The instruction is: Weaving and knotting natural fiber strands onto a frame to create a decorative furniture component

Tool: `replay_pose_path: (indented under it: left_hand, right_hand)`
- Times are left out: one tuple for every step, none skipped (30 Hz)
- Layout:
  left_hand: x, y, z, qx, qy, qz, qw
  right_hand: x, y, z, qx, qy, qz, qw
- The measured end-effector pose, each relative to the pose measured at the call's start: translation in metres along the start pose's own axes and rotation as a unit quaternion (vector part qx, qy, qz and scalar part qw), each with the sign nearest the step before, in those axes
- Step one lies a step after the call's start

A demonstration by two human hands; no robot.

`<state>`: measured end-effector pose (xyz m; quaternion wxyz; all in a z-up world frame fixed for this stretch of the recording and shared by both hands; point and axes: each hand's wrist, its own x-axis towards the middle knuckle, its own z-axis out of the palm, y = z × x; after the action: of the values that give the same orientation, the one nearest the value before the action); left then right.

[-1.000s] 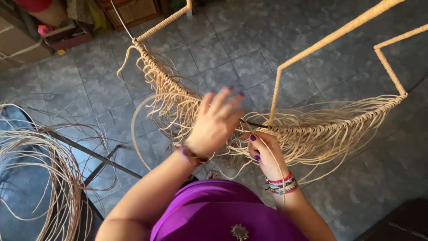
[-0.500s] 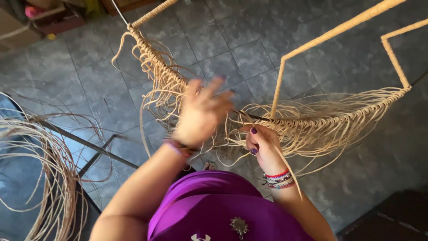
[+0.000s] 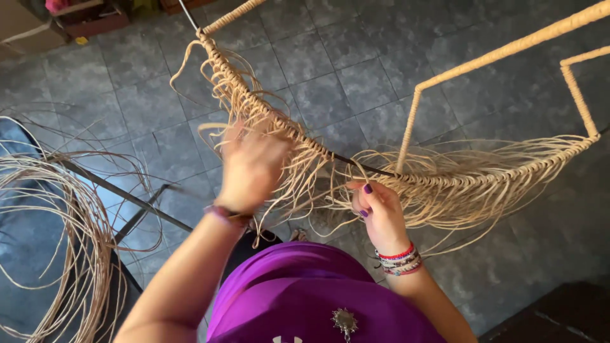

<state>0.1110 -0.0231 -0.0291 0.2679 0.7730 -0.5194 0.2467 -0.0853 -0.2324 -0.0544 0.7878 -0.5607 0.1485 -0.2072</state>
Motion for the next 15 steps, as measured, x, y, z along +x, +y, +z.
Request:
replay_pose_path:
  left_hand:
    - [-0.002, 0.002, -0.008, -0.001, 0.0, 0.001, 1.0]
    - [-0.003, 0.003, -0.017, 0.074, -0.005, -0.082, 0.994]
    - [-0.004, 0.003, -0.026, 0.149, -0.009, -0.163, 0.975]
    - [0.006, 0.018, -0.027, 0.15, -0.011, -0.163, 0.975]
    - [0.015, 0.033, -0.028, -0.046, -0.028, -0.148, 0.987]
    - [0.027, 0.047, -0.028, -0.241, -0.043, -0.125, 0.961]
    - [0.025, 0.051, -0.007, -0.241, -0.044, -0.123, 0.962]
    - [0.024, 0.056, 0.014, -0.264, -0.048, -0.015, 0.963]
    - [0.022, 0.06, 0.034, -0.283, -0.052, 0.093, 0.953]
    - [0.025, 0.065, 0.038, -0.282, -0.052, 0.093, 0.953]
    - [0.029, 0.07, 0.042, -0.429, -0.022, 0.01, 0.903]
    - [0.032, 0.076, 0.047, -0.563, 0.009, -0.073, 0.823]
    - [0.04, 0.079, 0.06, -0.563, 0.007, -0.072, 0.823]
    - [0.046, 0.085, 0.073, -0.65, 0.086, -0.154, 0.74]
    - [0.051, 0.091, 0.086, -0.718, 0.162, -0.232, 0.636]
  right_hand:
    - [0.0, 0.0, 0.0, 0.0, 0.001, 0.0, 1.0]
    - [0.0, 0.0, 0.002, 0.021, -0.004, 0.01, 1.0]
    - [-0.001, 0.001, 0.003, 0.041, -0.009, 0.021, 0.999]
    - [-0.003, 0.0, 0.007, 0.043, -0.009, 0.022, 0.999]
    - [-0.005, -0.001, 0.01, 0.054, -0.021, 0.031, 0.998]
    - [-0.006, -0.003, 0.012, 0.063, -0.031, 0.036, 0.997]
    - [-0.006, 0.003, 0.009, 0.064, -0.03, 0.035, 0.997]
    - [-0.008, 0.01, 0.007, 0.067, -0.017, 0.037, 0.997]
    - [-0.009, 0.016, 0.005, 0.069, -0.005, 0.038, 0.997]
    - [-0.009, 0.011, 0.01, 0.07, -0.005, 0.038, 0.997]
    - [-0.009, 0.005, 0.016, 0.073, -0.002, 0.032, 0.997]
    - [-0.01, 0.0, 0.021, 0.075, 0.003, 0.026, 0.997]
    - [-0.007, 0.004, 0.026, 0.077, 0.005, 0.026, 0.997]
    - [-0.008, 0.007, 0.03, 0.084, 0.01, 0.024, 0.996]
    - [-0.009, 0.011, 0.034, 0.091, 0.016, 0.022, 0.995]
